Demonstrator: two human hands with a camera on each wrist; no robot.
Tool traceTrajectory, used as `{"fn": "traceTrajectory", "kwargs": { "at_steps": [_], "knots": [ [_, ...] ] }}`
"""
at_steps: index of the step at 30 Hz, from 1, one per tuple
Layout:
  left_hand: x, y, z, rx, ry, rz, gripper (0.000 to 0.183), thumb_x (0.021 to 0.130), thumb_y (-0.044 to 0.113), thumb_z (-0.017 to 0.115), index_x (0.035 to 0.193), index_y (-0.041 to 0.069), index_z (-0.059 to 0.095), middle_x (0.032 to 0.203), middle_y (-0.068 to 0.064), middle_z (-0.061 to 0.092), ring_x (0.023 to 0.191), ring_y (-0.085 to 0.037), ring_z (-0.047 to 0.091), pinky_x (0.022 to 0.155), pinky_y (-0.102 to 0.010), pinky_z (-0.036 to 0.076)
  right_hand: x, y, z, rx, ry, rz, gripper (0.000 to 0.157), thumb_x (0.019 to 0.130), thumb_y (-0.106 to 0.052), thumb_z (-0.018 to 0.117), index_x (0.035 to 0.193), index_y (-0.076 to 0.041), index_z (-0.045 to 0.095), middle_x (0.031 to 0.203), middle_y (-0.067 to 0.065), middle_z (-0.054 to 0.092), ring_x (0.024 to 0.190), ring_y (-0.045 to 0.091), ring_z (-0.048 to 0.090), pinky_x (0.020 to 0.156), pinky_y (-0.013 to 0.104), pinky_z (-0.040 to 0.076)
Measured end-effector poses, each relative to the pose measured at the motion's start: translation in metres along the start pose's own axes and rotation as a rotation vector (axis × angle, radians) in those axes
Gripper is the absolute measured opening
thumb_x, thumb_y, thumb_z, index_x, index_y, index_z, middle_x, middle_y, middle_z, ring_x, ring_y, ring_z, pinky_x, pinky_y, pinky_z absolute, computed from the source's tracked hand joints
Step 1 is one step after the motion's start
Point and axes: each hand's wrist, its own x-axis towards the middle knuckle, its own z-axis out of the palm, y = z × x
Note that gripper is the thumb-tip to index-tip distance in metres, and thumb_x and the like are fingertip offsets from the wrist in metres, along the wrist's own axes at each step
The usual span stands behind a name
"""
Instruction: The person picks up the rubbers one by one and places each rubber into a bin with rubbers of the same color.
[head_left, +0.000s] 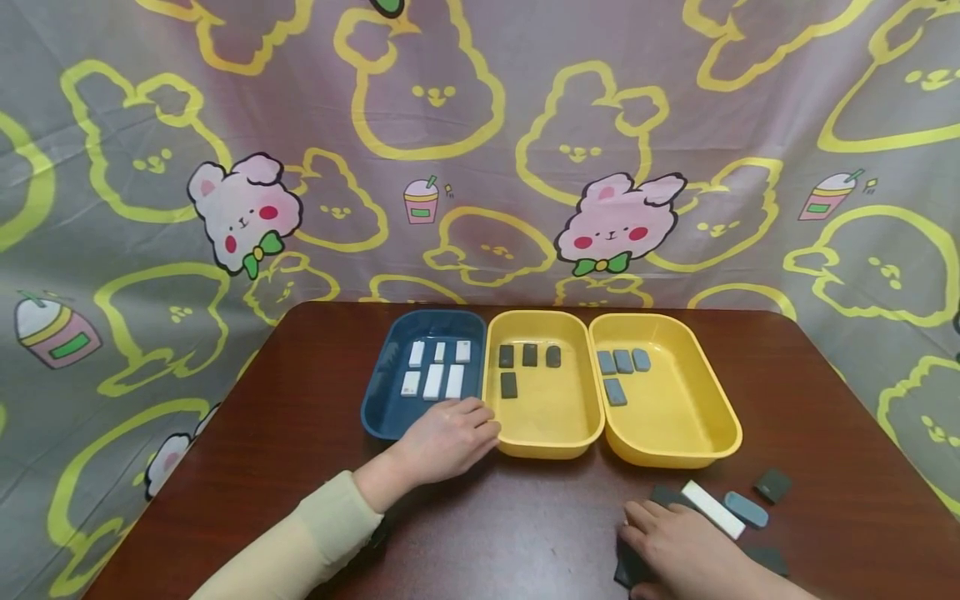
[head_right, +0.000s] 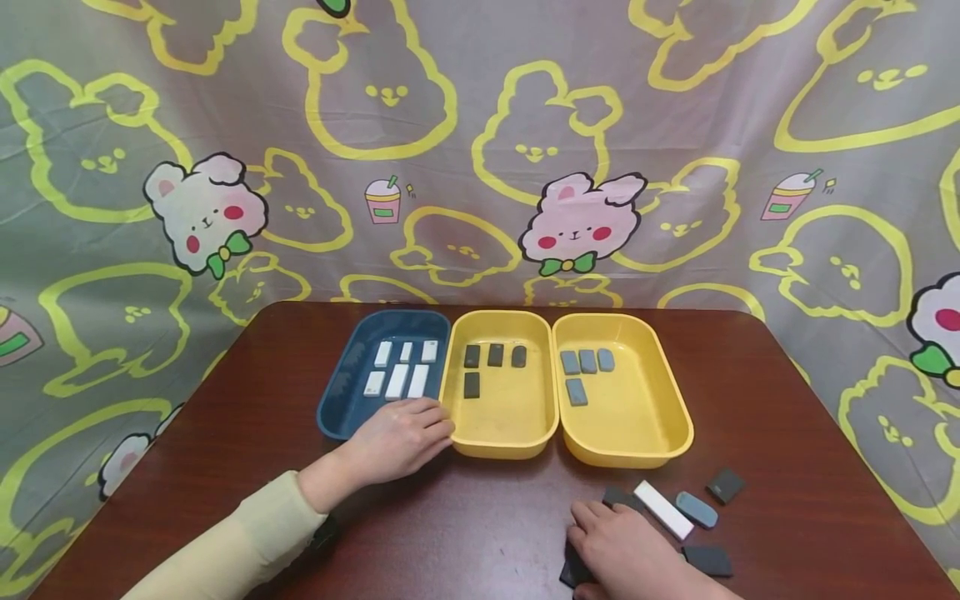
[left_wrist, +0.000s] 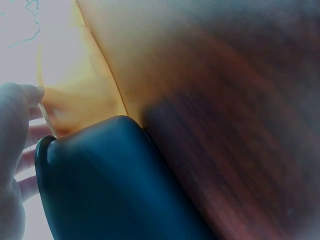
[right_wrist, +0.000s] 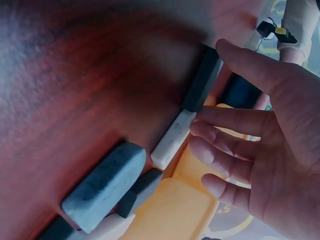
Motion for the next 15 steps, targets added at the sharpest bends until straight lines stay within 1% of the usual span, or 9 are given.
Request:
{"fn": "traceTrajectory", "kwargs": {
  "at_steps": [4,9,12,15],
  "knots": [
    [0.0,-0.0002,-0.0006,-0.002,-0.007,-0.005,0.015,0.095,0.03,0.061,0.096,0.018,0.07,0.095,0.003,0.066,0.093,-0.014,0.058,0.078,-0.027,0.05,-0.0018,0.0001,0.0012,0.008,0.011,0.013,0.044,0.079,-0.058,0.071,0.092,-0.017,0.064,0.08,-0.013,0.034,0.067,0.003,0.033,0.053,0.022,0.03],
    [0.0003,-0.0005,-0.0009,-0.003,-0.016,-0.009,0.016,0.096,0.031,0.059,0.097,0.018,0.07,0.096,0.003,0.066,0.093,-0.013,0.058,0.078,-0.027,0.05,-0.0017,0.0001,0.0019,0.051,0.013,0.007,0.04,0.079,-0.054,0.073,0.095,-0.018,0.065,0.082,-0.014,0.034,0.069,0.002,0.033,0.054,0.022,0.031],
    [0.0,-0.0002,-0.001,-0.005,-0.009,-0.005,0.015,0.095,0.03,0.061,0.097,0.018,0.07,0.095,0.003,0.066,0.093,-0.014,0.058,0.078,-0.027,0.05,-0.0006,-0.0006,0.0019,0.052,0.016,-0.017,0.039,0.078,-0.05,0.076,0.097,-0.018,0.066,0.083,-0.014,0.036,0.072,0.002,0.034,0.054,0.021,0.033],
    [-0.0002,0.0003,-0.0012,-0.007,0.002,0.0,0.014,0.095,0.03,0.062,0.096,0.018,0.07,0.095,0.003,0.066,0.092,-0.014,0.058,0.077,-0.027,0.05,0.0009,-0.0006,0.0034,0.028,0.048,-0.062,0.039,0.077,-0.048,0.078,0.098,-0.018,0.066,0.086,-0.014,0.038,0.073,0.002,0.035,0.055,0.02,0.035]
  ]
}}
